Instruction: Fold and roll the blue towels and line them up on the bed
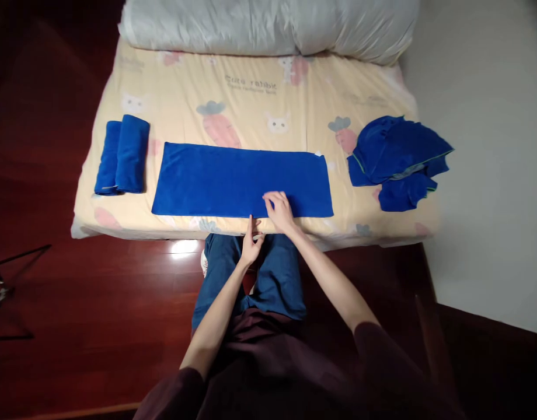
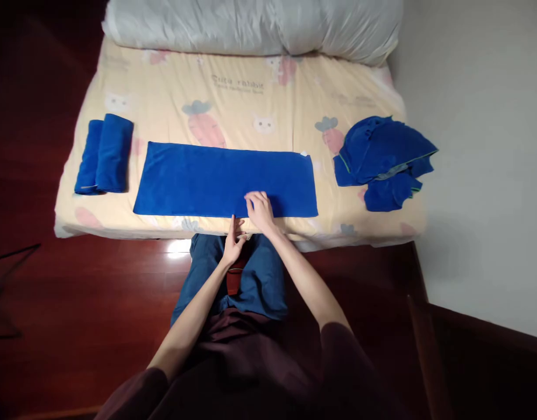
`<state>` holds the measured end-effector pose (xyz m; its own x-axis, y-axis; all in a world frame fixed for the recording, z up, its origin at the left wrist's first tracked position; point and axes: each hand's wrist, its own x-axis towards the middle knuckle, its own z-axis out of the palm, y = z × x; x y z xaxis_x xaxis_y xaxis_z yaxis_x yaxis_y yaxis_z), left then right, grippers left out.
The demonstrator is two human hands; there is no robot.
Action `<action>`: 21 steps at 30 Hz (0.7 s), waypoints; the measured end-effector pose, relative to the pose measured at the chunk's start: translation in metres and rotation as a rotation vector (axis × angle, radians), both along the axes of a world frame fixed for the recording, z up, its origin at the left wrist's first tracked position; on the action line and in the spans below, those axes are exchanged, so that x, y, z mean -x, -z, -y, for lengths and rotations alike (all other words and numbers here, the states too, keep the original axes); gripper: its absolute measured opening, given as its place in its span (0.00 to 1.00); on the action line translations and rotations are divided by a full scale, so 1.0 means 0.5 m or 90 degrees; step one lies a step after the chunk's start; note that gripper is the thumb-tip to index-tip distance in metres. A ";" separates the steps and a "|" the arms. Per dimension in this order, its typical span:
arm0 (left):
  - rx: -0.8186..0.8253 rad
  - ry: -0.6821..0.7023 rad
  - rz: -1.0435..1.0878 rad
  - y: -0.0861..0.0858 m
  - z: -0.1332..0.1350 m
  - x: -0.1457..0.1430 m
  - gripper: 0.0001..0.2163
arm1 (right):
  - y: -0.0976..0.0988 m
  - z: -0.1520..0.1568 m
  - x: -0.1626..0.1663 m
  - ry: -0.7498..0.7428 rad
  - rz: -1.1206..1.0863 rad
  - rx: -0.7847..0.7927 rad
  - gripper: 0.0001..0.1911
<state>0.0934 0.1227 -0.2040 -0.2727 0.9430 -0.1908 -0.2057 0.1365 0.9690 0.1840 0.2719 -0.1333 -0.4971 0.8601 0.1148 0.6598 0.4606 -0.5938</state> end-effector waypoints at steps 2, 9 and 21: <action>-0.003 0.000 -0.013 0.005 -0.001 0.001 0.43 | -0.005 -0.121 0.067 -0.033 0.028 -0.006 0.19; -0.004 0.016 -0.019 0.010 -0.003 0.005 0.41 | 0.046 -0.411 0.242 -0.056 0.178 0.066 0.20; 0.024 0.024 0.005 0.012 -0.005 0.000 0.41 | 0.119 -0.521 0.284 -0.050 0.128 0.113 0.19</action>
<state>0.0933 0.1251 -0.2101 -0.2351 0.9448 -0.2285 -0.2066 0.1811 0.9615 0.0421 0.5323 -0.1927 -0.5599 0.8162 -0.1424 0.7391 0.4144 -0.5310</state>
